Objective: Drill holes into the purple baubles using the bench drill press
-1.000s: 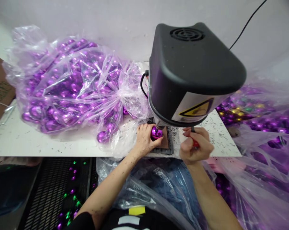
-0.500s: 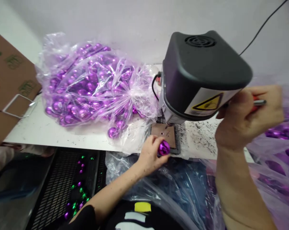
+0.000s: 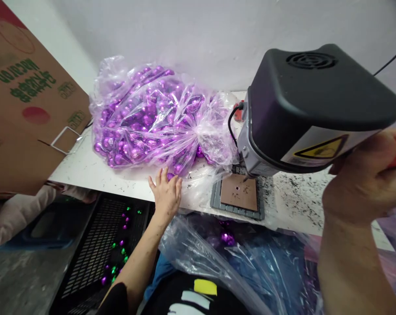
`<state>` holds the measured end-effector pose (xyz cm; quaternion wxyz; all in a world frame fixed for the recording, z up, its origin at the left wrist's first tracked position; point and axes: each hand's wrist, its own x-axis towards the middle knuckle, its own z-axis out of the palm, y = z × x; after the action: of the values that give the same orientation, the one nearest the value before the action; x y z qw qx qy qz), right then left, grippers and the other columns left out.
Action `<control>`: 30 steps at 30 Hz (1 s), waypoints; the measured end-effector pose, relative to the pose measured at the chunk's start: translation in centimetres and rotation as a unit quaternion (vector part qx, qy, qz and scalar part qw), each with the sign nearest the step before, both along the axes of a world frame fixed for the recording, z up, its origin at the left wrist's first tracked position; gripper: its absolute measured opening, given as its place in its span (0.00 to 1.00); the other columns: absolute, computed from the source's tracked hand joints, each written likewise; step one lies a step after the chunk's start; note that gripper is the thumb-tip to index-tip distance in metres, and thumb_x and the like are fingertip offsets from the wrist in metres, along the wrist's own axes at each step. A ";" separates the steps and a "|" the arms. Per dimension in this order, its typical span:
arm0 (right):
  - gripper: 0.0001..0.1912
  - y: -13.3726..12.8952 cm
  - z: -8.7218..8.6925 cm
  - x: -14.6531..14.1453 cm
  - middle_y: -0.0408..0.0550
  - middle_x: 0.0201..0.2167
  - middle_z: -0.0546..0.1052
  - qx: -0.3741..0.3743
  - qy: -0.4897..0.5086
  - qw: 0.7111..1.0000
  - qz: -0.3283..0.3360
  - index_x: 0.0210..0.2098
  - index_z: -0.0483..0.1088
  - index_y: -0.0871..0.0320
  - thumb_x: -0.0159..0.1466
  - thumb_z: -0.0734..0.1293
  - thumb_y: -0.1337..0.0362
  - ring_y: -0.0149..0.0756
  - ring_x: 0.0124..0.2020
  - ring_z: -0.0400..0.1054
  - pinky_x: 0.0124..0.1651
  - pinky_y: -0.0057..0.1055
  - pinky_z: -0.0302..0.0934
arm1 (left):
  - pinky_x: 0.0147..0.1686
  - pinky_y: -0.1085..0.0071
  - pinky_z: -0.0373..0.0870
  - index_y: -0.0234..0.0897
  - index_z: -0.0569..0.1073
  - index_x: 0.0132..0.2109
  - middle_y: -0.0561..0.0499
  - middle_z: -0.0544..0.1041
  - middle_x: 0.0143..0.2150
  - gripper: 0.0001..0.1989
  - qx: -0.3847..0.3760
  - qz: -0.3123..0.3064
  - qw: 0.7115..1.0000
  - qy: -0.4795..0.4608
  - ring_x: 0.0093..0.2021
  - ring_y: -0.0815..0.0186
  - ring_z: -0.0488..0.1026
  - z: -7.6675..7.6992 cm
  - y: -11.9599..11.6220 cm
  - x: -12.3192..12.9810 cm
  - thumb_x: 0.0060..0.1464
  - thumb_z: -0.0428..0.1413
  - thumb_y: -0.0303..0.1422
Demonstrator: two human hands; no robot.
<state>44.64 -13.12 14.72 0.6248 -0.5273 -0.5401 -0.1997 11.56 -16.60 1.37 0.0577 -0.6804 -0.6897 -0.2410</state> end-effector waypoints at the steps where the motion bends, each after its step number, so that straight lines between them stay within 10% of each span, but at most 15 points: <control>1: 0.31 0.0 0.0 0.0 0.43 0.23 0.56 0.001 -0.002 1.000 -0.004 0.29 0.66 0.64 0.67 0.56 0.41 0.21 0.28 0.56 0.33 0.28 0.44 | 0.64 0.34 0.48 0.38 0.75 0.49 0.36 0.66 0.65 0.12 0.005 0.008 1.000 -0.007 0.68 0.42 0.57 -0.2 0.4 -0.3 0.63 0.54 0.39; 7: 0.26 -0.1 0.0 0.1 0.44 0.26 0.63 0.021 -0.044 0.999 0.005 0.31 0.67 0.65 0.69 0.57 0.48 0.17 0.28 0.57 0.32 0.24 0.47 | 0.60 0.51 0.63 0.34 0.72 0.50 0.36 0.69 0.57 0.17 0.015 -0.008 0.981 -0.195 0.59 0.49 0.65 -1.9 2.6 -1.1 0.55 0.60 0.36; 12: 0.26 -0.5 0.7 -0.6 0.42 0.25 0.62 -0.003 -0.039 0.999 0.012 0.30 0.65 0.65 0.70 0.56 0.48 0.16 0.24 0.54 0.29 0.22 0.48 | 0.45 0.66 0.69 0.38 0.71 0.37 0.50 0.72 0.36 0.12 0.030 0.023 0.837 -0.546 0.40 0.63 0.71 -4.2 3.7 0.1 0.55 0.57 0.43; 19: 0.28 -0.6 0.3 -0.5 0.39 0.19 0.57 -0.028 -0.004 0.999 0.017 0.31 0.65 0.64 0.68 0.56 0.43 0.17 0.21 0.55 0.28 0.22 0.46 | 0.39 0.67 0.71 0.36 0.71 0.40 0.50 0.76 0.36 0.17 0.012 0.012 0.792 -0.610 0.36 0.64 0.75 -4.7 3.6 -0.2 0.49 0.60 0.44; 25: 0.24 -0.6 0.5 -0.4 0.42 0.25 0.62 0.019 -0.054 0.998 0.002 0.31 0.65 0.65 0.71 0.55 0.51 0.16 0.25 0.56 0.28 0.20 0.48 | 0.60 0.57 0.64 0.38 0.72 0.55 0.41 0.70 0.59 0.19 0.110 -0.122 0.958 -0.237 0.61 0.57 0.67 -0.2 1.2 -0.8 0.56 0.54 0.24; 30: 0.24 -0.4 0.5 -0.6 0.42 0.26 0.62 0.022 -0.048 0.999 0.013 0.31 0.64 0.65 0.71 0.55 0.50 0.16 0.25 0.56 0.29 0.21 0.49 | 0.49 0.62 0.71 0.38 0.72 0.53 0.43 0.75 0.50 0.13 0.025 -0.308 0.950 0.035 0.48 0.59 0.73 1.5 3.3 2.5 0.64 0.50 0.26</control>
<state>44.05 -13.51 15.25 0.6122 -0.4960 -0.5719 -0.2285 14.09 -13.34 2.90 0.0221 -0.8660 -0.4380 -0.2403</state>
